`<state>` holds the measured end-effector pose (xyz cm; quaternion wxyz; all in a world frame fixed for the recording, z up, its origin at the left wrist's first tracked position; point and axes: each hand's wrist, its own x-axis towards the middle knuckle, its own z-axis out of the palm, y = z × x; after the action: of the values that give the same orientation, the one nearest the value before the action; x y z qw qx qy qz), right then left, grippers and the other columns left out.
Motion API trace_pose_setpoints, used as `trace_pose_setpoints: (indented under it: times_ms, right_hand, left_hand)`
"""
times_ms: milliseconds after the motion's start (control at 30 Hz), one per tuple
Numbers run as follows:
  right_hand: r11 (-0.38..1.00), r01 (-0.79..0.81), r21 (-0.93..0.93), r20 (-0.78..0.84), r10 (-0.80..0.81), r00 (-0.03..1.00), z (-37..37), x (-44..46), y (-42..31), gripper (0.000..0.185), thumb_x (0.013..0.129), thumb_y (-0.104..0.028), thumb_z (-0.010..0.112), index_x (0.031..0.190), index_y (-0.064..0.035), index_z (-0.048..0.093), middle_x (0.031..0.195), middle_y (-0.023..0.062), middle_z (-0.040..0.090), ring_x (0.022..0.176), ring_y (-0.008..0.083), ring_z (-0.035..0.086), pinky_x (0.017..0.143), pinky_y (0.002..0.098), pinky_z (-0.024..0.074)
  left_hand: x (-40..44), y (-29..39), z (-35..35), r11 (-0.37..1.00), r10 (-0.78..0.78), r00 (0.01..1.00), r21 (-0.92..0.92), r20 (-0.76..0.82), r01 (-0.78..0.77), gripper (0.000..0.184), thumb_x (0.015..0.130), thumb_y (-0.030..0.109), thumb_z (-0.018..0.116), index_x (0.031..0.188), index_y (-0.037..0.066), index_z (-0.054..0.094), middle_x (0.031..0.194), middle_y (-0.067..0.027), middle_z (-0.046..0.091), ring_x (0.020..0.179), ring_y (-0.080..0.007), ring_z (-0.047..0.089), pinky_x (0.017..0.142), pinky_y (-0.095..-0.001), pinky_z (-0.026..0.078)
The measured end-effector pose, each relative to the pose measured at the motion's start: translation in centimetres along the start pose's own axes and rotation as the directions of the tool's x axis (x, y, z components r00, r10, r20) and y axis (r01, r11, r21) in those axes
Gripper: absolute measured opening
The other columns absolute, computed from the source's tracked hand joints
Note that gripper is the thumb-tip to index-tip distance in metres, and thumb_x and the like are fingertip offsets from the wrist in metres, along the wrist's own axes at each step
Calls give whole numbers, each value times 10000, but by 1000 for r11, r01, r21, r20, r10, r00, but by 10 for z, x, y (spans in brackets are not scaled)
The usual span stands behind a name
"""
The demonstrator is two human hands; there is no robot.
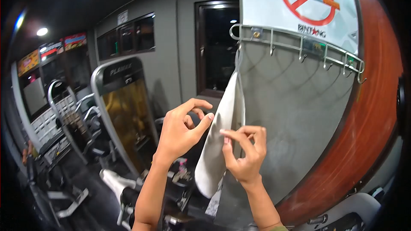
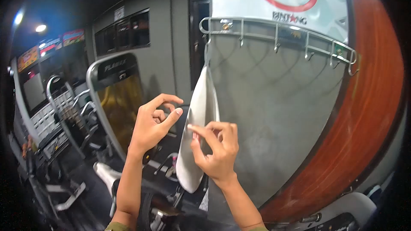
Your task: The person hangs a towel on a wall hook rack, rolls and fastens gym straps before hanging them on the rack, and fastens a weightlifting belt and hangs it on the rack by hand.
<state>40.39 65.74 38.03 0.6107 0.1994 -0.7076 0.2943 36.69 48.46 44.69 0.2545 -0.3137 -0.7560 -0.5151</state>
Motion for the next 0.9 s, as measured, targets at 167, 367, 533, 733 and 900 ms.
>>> trace_pose_setpoints:
  times_ms: [167, 367, 533, 733, 900]
  right_hand:
    - [899, -241, 367, 300, 131, 945, 12, -72, -32, 263, 800, -18, 718, 1038, -116, 773, 858, 46, 675, 731, 196, 623, 597, 310, 493]
    - [612, -710, 349, 808, 187, 558, 45, -157, -69, 359, 899, -91, 702, 1257, -115, 690, 1000, 56, 728, 900, 120, 703, 608, 244, 550]
    - [529, -777, 341, 913, 10, 407, 83, -209, -94, 371, 906, -110, 708, 1276, -107, 676, 1060, 75, 733, 940, 151, 711, 666, 270, 573]
    - [534, -781, 324, 942, -104, 320, 151, -233, -132, 328, 921, -115, 701, 1248, -84, 694, 1110, 107, 718, 1037, 183, 695, 710, 284, 591]
    - [562, -747, 355, 923, -85, 374, 233, -255, -166, 314, 895, -117, 713, 1206, -69, 702, 1188, 131, 687, 1078, 263, 671, 819, 347, 584]
  left_hand:
    - [-91, -10, -21, 972, -217, 975, 78, -53, 221, 174, 900, 124, 733, 1048, 34, 720, 751, -5, 653, 470, -12, 478, 453, -221, 329]
    - [-215, -38, -60, 849, -502, 842, 70, -197, 523, 174, 967, 150, 693, 1070, 12, 712, 842, 14, 638, 562, -6, 520, 475, -189, 398]
    - [-308, -61, -89, 742, -641, 687, -50, -340, 668, 192, 974, 183, 680, 1054, 14, 724, 813, -28, 674, 564, -34, 548, 487, -196, 424]
    - [-361, -93, -131, 627, -736, 495, -189, -462, 755, 197, 988, 190, 666, 1062, 17, 726, 834, -33, 684, 566, -44, 565, 504, -189, 437]
    - [-377, -162, -172, 552, -770, 413, -183, -487, 813, 179, 995, 173, 656, 1092, 35, 716, 951, -38, 712, 751, -76, 619, 651, -233, 528]
